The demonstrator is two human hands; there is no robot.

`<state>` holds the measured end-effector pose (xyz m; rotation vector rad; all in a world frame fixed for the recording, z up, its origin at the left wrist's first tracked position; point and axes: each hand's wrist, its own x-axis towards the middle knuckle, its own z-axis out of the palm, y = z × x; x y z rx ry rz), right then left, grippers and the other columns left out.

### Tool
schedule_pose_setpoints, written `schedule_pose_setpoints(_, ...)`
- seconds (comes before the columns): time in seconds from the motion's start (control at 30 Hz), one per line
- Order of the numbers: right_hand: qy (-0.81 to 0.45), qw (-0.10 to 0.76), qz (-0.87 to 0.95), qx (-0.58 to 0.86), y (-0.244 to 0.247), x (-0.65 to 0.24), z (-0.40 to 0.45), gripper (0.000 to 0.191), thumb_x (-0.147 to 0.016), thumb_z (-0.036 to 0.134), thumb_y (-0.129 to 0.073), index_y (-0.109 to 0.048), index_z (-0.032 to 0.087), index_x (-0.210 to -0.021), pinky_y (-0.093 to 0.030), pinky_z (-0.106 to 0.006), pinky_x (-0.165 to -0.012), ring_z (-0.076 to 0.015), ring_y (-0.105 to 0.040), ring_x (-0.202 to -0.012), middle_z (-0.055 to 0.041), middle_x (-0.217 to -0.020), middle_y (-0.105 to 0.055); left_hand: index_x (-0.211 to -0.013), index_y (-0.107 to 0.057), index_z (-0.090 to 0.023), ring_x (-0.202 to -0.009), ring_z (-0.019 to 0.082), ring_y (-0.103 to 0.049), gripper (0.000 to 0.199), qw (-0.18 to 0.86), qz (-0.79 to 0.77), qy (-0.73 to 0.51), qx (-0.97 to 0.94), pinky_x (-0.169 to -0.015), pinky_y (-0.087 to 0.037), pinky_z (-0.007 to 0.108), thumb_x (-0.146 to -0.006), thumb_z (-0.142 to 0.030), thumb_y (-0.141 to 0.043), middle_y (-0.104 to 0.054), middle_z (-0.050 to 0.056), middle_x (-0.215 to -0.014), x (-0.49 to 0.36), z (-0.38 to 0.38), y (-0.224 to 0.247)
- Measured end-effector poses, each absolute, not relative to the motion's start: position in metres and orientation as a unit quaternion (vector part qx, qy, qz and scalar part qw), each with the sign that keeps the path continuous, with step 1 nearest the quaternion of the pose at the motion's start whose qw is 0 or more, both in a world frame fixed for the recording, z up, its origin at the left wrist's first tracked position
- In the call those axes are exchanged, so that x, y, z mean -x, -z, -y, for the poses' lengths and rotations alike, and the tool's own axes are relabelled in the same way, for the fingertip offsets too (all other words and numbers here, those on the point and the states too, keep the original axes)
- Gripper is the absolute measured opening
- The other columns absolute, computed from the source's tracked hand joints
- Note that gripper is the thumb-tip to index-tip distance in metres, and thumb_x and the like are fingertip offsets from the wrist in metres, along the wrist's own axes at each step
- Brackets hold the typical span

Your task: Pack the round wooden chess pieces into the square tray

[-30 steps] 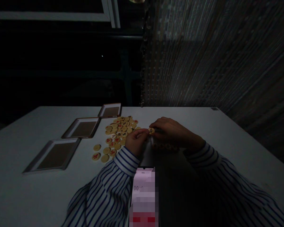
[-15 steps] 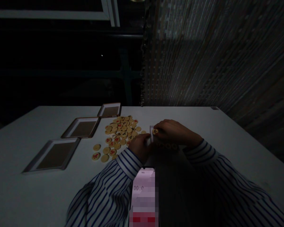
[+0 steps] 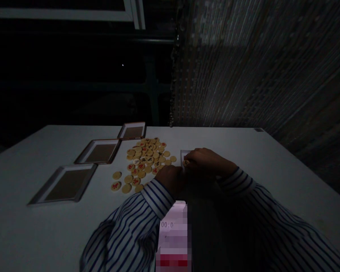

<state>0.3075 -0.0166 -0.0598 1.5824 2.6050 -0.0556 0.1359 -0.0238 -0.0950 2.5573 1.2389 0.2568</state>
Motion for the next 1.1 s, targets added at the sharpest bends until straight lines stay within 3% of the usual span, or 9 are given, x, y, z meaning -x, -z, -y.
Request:
schedule_pose_setpoints(0.37, 0.031, 0.052, -0.86, -0.507, 0.064, -0.307, 0.015, 0.021, -0.079, 0.032, -0.046, -0.062, 0.019, -0.086, -0.035, -0.027, -0.062, -0.0176, -0.057, -0.077, -0.0063, -0.087, -0.064, -0.09, -0.064, -0.02, -0.079, 0.021, -0.061, 0.034, 0.136, -0.441, -0.08, -0.884, -0.065, -0.042, 0.029, -0.083, -0.037, -0.036, -0.067, 0.009, -0.083, -0.136, 0.023, 0.1)
schedule_pose_setpoints(0.6, 0.05, 0.064, -0.856, -0.511, 0.061, -0.307, 0.015, 0.025, -0.082, 0.034, -0.043, -0.063, 0.019, -0.088, -0.037, -0.027, -0.064, -0.0175, -0.058, -0.078, -0.0072, -0.088, -0.064, -0.086, -0.065, -0.02, -0.074, 0.022, -0.061, 0.039, 0.131, -0.436, -0.084, -0.886, -0.06, -0.042, 0.03, -0.084, -0.039, -0.031, -0.067, 0.01, -0.079, -0.137, 0.025, 0.097)
schedule_pose_setpoints(1.1, 0.074, 0.05, -0.862, -0.5, 0.059, -0.308, 0.018, 0.024, -0.081, 0.034, -0.045, -0.064, 0.021, -0.089, -0.037, -0.026, -0.064, -0.0165, -0.059, -0.078, -0.0056, -0.087, -0.066, -0.091, -0.065, -0.02, -0.081, 0.021, -0.061, 0.03, 0.149, -0.471, -0.047, -0.868, -0.068, -0.043, 0.029, -0.082, -0.035, -0.04, -0.068, 0.009, -0.085, -0.14, 0.03, 0.084)
